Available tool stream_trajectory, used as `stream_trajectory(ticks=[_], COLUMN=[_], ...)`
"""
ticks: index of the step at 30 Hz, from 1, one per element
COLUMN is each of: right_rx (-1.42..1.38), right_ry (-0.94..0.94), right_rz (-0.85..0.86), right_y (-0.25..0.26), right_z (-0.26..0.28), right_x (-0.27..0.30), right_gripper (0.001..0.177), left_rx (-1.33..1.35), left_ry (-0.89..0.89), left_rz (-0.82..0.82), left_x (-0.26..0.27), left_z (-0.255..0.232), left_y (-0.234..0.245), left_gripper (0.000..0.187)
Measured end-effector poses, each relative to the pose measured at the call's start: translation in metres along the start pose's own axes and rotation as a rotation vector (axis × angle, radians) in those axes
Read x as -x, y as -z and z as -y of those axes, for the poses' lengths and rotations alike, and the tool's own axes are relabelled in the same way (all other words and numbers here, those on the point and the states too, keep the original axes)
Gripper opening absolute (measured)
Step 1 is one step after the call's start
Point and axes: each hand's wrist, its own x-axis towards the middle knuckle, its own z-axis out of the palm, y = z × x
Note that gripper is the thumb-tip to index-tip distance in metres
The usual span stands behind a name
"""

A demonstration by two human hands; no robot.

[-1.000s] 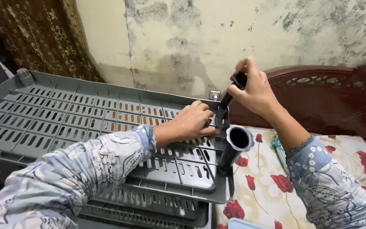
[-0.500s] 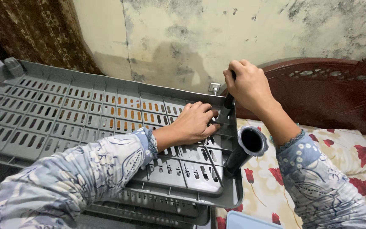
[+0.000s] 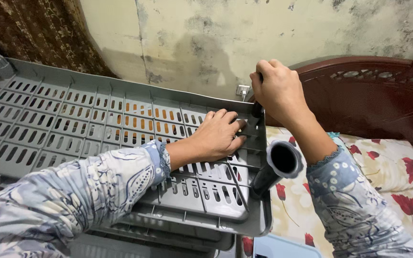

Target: The person assembles a three-tier plastic shelf by inserting black cylindrical legs into the corners of each shelf and stacking the shelves together. They handle the shelf trays and legs, aligning and securing each component.

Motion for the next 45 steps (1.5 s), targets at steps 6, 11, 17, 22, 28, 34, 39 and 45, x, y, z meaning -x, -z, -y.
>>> stream_trajectory(ticks=[6, 11, 17, 22, 28, 34, 39, 45], right_rx=[0.047, 0.028, -0.227, -0.413, -0.456, -0.494, -0.719, -0.633], right_ry=[-0.022, -0.099, -0.173, -0.172, -0.017, -0.024, -0.334, -0.513], right_rz=[0.025, 0.216, 0.289, 0.008, -0.047, -0.092, 0.096, 0.377], right_y=[0.001, 0.009, 0.025, 0.055, 0.108, 0.133, 0.111, 0.033], right_z=[0.002, 0.002, -0.004, -0.009, 0.0, 0.017, -0.01, -0.06], right_x=[-0.002, -0.003, -0.016, 0.003, 0.064, 0.153, 0.246, 0.381], right_gripper=[0.021, 0.038, 0.083, 0.066, 0.053, 0.036, 0.028, 0.028], left_rx=[-0.022, -0.029, -0.113, 0.111, 0.261, 0.38, 0.431, 0.563], left_ry=[-0.007, -0.024, 0.204, 0.081, -0.277, -0.281, -0.237, -0.171], left_rz=[0.033, 0.105, 0.232, -0.282, -0.446, -0.323, -0.227, 0.034], left_x=[-0.004, -0.012, -0.026, -0.013, 0.03, 0.037, 0.047, 0.065], left_z=[0.006, 0.006, -0.023, -0.076, -0.196, -0.256, -0.273, -0.275], left_y=[-0.009, 0.002, 0.066, 0.139, 0.145, 0.087, 0.003, -0.106], left_gripper=[0.05, 0.051, 0.047, 0.03, 0.04, 0.047, 0.05, 0.049])
